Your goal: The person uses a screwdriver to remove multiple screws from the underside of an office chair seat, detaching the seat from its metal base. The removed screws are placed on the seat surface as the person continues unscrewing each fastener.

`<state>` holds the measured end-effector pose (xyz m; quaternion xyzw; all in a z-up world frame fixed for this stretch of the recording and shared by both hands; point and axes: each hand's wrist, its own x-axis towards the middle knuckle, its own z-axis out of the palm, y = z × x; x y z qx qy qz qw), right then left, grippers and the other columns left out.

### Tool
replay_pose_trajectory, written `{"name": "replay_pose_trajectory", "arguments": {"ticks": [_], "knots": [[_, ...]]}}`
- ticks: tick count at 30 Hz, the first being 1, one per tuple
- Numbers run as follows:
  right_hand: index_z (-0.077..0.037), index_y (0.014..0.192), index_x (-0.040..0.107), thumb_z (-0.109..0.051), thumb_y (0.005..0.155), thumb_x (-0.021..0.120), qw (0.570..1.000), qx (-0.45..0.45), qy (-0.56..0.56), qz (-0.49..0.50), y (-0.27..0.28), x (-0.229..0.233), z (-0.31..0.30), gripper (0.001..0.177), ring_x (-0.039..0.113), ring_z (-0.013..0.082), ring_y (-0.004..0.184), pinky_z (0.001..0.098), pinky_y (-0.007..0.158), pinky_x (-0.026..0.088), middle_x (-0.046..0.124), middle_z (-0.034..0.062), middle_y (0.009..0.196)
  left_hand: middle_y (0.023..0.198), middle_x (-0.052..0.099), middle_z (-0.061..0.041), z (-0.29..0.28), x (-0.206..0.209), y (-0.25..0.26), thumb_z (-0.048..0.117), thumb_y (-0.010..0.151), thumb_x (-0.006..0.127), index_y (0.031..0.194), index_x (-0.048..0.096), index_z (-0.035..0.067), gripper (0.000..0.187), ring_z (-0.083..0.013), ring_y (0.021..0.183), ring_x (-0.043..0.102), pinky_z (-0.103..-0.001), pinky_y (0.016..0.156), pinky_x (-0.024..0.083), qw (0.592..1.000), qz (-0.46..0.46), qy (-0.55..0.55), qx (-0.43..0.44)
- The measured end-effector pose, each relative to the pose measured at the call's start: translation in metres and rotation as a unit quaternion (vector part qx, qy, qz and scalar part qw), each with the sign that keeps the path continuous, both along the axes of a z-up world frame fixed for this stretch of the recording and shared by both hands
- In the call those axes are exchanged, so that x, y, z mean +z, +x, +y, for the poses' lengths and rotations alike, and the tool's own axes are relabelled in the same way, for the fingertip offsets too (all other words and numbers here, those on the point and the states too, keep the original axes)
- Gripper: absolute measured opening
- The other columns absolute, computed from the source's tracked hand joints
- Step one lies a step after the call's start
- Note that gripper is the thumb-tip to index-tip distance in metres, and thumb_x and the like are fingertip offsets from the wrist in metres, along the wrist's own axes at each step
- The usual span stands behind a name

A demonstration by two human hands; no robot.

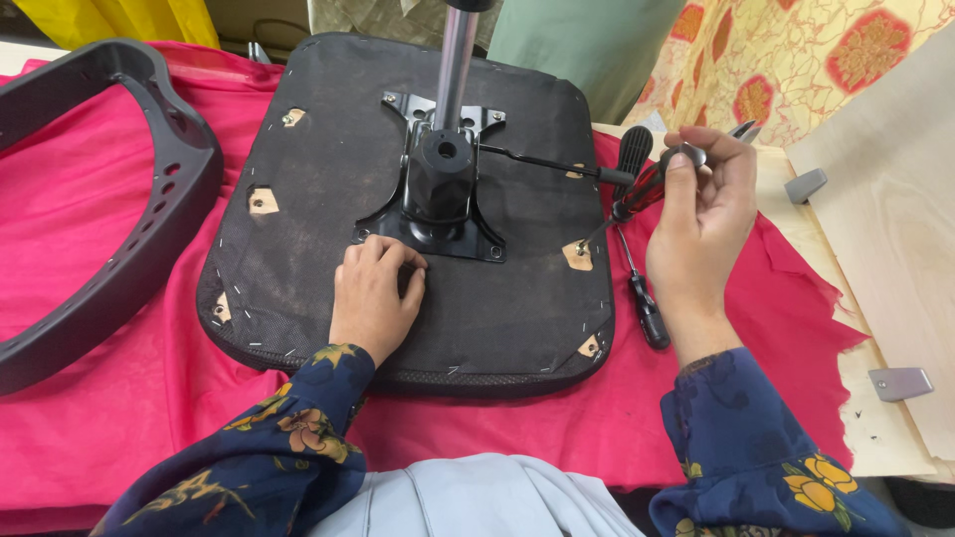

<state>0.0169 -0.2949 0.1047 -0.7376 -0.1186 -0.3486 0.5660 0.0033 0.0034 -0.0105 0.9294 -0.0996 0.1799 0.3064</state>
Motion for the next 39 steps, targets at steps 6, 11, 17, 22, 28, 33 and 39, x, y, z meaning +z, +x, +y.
{"name": "replay_pose_trajectory", "arguments": {"ticks": [6,11,17,22,28,33,39], "knots": [[0.0,0.117,0.062,-0.008,0.105,0.072,0.989,-0.122,-0.083,0.018,-0.005,0.009,0.004,0.018,0.06,0.0101,0.101,0.0248,0.084,0.054,0.055,0.0091,0.119,0.11,0.06,-0.004,0.0,0.0,0.0,0.02,0.087,0.071,0.097,0.072,0.015,0.01,-0.026,0.107,0.056,-0.042,0.091,0.045,1.0,-0.002,-0.005,-0.001],[0.002,0.119,0.062,-0.008,0.109,0.072,0.992,-0.104,-0.073,0.023,-0.006,0.01,0.004,0.018,0.063,0.0119,0.103,0.0279,0.088,0.057,0.058,0.0077,0.122,0.11,0.06,-0.004,0.0,0.0,0.0,0.019,0.087,0.072,0.097,0.072,0.015,0.011,-0.0261,0.107,0.057,-0.042,0.091,0.046,1.0,-0.006,-0.006,-0.002],[0.0,0.131,0.056,-0.008,0.116,0.061,1.0,0.002,0.015,-0.01,0.0,-0.002,-0.003,0.018,0.065,0.0104,0.115,0.027,0.105,0.055,0.065,0.0077,0.127,0.11,0.061,-0.004,0.0,0.0,0.0,0.019,0.087,0.072,0.097,0.072,0.015,0.011,-0.0265,0.107,0.057,-0.042,0.091,0.046,1.0,-0.005,-0.003,-0.002],[-0.002,0.123,0.064,-0.01,0.11,0.072,0.99,-0.105,-0.089,0.005,-0.006,0.001,0.0,0.017,0.062,0.012,0.113,0.0279,0.092,0.057,0.058,0.0068,0.128,0.11,0.061,-0.004,0.0,0.0,0.0,0.019,0.087,0.071,0.097,0.072,0.015,0.011,-0.0265,0.108,0.057,-0.042,0.091,0.046,1.0,-0.004,-0.002,-0.001],[-0.002,0.12,0.067,-0.009,0.11,0.072,0.988,-0.12,-0.098,0.014,-0.01,0.007,0.002,0.013,0.064,0.0117,0.103,0.0266,0.091,0.058,0.055,0.007,0.123,0.111,0.061,-0.003,0.0,-0.001,0.0,0.02,0.087,0.071,0.096,0.072,0.015,0.01,-0.0264,0.108,0.057,-0.042,0.092,0.046,1.0,-0.006,-0.004,0.0],[0.001,0.13,0.056,-0.004,0.114,0.055,1.0,-0.003,0.02,0.002,-0.003,0.006,0.001,0.017,0.065,0.0091,0.115,0.0263,0.107,0.055,0.063,0.0081,0.129,0.111,0.06,-0.004,0.0,0.0,0.0,0.02,0.087,0.071,0.097,0.072,0.015,0.011,-0.0265,0.108,0.057,-0.042,0.092,0.046,1.0,-0.006,0.006,0.002],[-0.002,0.123,0.064,-0.006,0.107,0.067,0.99,-0.105,-0.092,0.009,-0.013,0.011,0.008,0.017,0.058,0.0113,0.107,0.0275,0.093,0.054,0.054,0.0062,0.121,0.11,0.06,-0.003,-0.004,0.014,-0.009,0.021,0.087,0.072,0.103,0.069,0.015,0.018,-0.0256,0.11,0.057,-0.044,0.094,0.044,0.994,-0.103,0.022,-0.005]]}}
